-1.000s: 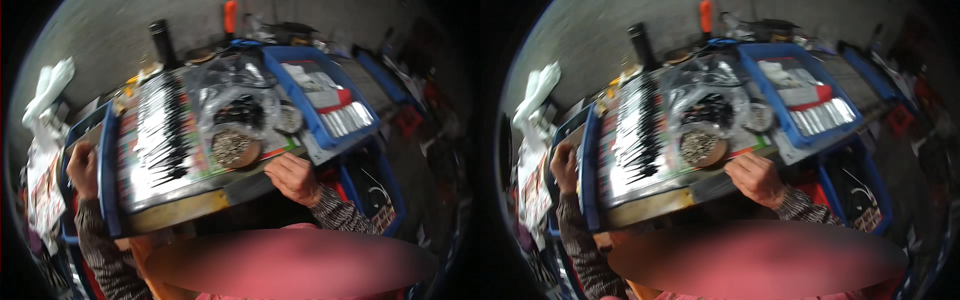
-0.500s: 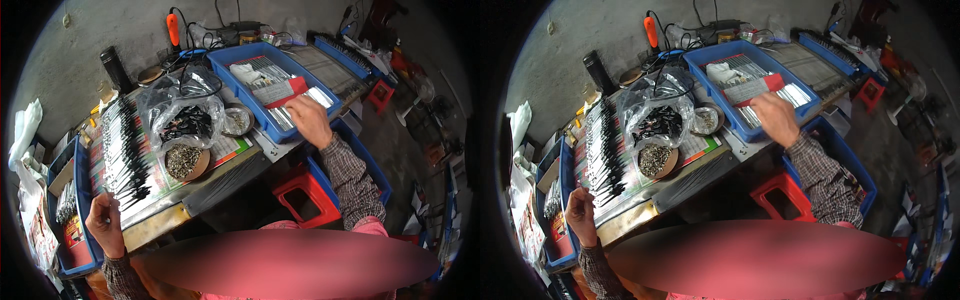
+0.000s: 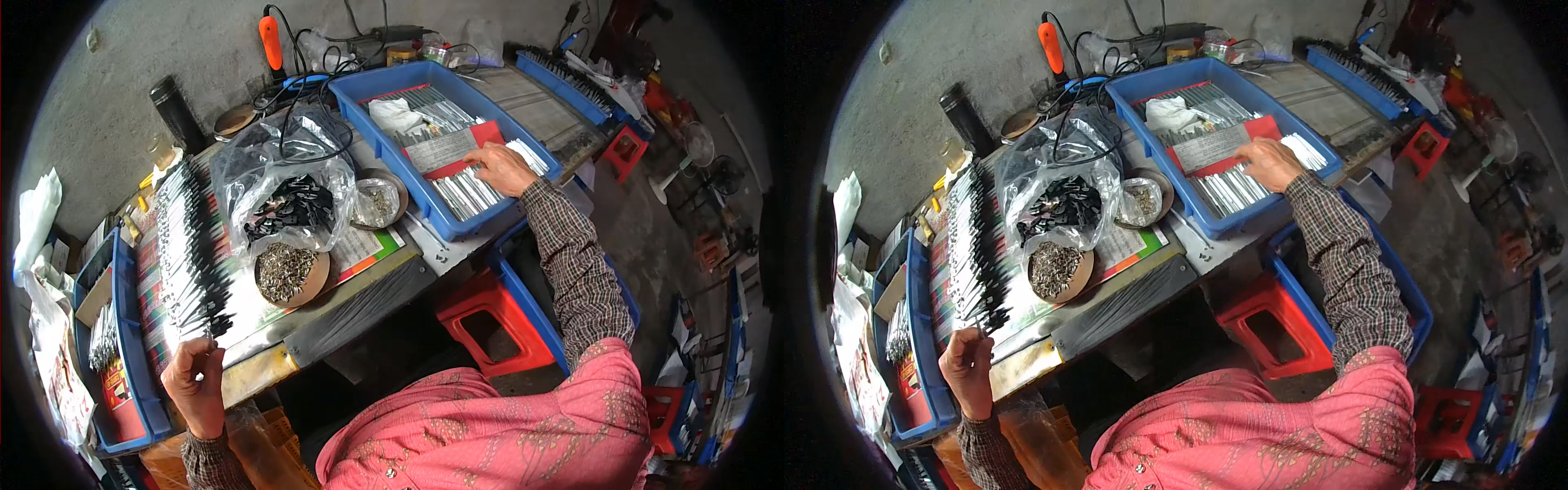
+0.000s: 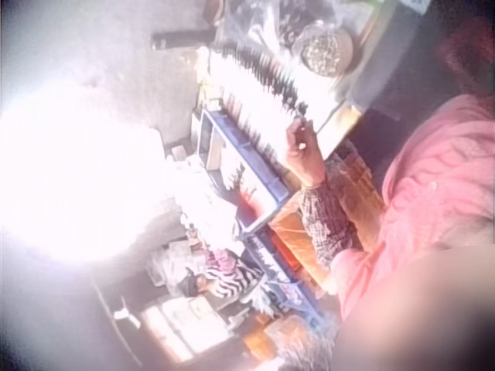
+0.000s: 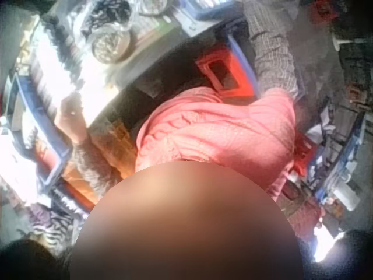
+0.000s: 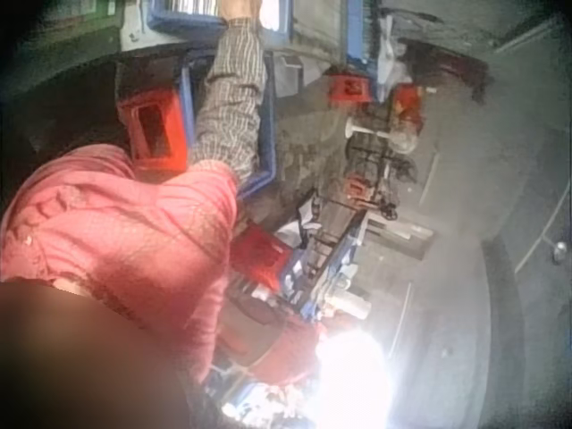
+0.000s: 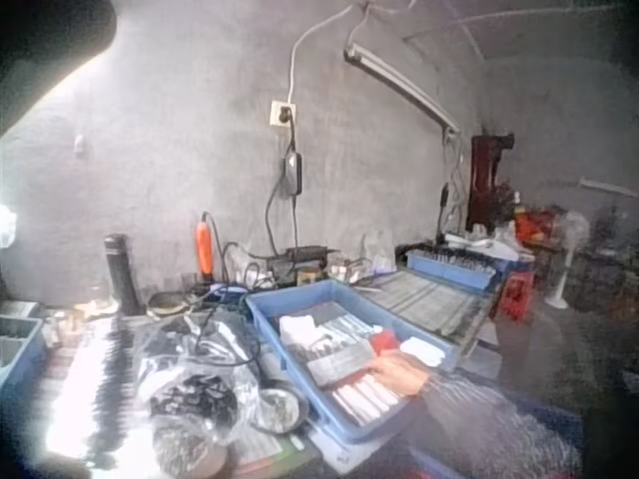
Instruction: The person assembles small pen parts by hand, joining plastic components and metal pins.
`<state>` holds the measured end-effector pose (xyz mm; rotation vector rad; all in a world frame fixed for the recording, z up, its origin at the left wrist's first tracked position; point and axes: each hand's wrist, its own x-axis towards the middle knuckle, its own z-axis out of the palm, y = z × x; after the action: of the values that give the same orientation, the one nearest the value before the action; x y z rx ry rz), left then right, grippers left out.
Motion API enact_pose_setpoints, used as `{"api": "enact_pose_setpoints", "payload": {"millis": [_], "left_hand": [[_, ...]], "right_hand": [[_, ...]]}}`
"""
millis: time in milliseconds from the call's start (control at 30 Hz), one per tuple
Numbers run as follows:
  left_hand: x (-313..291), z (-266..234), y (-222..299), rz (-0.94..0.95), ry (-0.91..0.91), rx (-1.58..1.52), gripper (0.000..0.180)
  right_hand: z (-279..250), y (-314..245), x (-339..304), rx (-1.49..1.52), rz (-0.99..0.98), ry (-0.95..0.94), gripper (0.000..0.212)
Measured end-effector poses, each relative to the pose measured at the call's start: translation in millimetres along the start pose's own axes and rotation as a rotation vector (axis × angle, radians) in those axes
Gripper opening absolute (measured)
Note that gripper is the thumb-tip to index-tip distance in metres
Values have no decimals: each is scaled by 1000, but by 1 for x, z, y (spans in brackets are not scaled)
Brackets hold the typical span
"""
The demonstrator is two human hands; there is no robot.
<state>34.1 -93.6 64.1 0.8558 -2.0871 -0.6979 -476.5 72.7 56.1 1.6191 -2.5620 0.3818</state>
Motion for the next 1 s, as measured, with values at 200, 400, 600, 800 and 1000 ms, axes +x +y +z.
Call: {"api": "enact_pose_setpoints", "payload": {"millis": [200, 400, 600, 800, 1000], "left_hand": [[2, 15, -5, -9, -27, -10, 16], [4, 24, 2, 12, -54, -26, 16], [-3, 29, -4, -119, -85, -226, 8], [-9, 29, -1, -157, -116, -343, 5], [-16, 23, 6, -184, -127, -426, 7]], "right_hand": [[-2, 0, 6, -14, -11, -116, 27], [-4, 2, 10, 76, 16, -99, 25], [-4, 4, 11, 192, 70, -56, 27], [-14, -1, 1, 301, 218, -150, 18], [-17, -25, -11, 416, 123, 27, 15]]}}
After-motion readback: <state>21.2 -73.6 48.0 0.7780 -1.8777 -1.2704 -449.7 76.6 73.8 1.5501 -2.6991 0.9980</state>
